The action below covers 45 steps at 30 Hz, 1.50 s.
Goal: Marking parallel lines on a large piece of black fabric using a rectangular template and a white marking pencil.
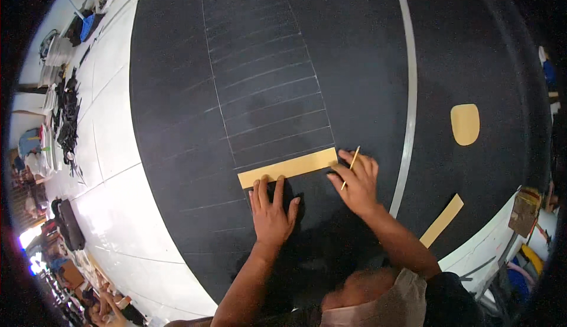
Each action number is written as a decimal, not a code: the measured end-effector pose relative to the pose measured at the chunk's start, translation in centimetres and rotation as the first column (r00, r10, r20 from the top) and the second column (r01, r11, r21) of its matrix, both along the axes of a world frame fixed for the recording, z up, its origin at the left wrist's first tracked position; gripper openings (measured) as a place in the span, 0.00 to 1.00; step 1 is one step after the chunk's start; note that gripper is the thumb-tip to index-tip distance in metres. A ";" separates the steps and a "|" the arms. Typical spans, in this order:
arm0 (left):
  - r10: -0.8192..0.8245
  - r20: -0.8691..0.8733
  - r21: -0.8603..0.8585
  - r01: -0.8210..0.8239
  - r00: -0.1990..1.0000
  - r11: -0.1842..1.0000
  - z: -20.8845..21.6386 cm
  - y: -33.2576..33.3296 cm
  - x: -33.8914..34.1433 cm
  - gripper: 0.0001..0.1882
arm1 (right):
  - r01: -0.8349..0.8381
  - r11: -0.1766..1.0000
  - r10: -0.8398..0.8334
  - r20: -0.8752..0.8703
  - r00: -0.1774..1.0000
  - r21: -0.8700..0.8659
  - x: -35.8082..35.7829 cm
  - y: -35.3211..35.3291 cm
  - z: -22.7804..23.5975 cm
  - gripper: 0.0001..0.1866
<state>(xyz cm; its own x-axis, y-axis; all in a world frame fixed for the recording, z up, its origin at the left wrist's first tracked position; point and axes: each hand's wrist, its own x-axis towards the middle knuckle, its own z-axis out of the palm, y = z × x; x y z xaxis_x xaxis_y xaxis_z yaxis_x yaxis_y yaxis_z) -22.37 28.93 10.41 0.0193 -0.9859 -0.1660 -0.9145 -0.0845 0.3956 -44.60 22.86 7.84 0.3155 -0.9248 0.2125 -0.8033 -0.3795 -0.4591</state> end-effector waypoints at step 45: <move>0.092 -0.064 -0.019 -0.093 0.994 0.995 -3.1 1.4 1.1 0.42 | 0.135 0.973 -0.084 -0.261 0.962 0.185 1.6 1.4 -0.4 0.21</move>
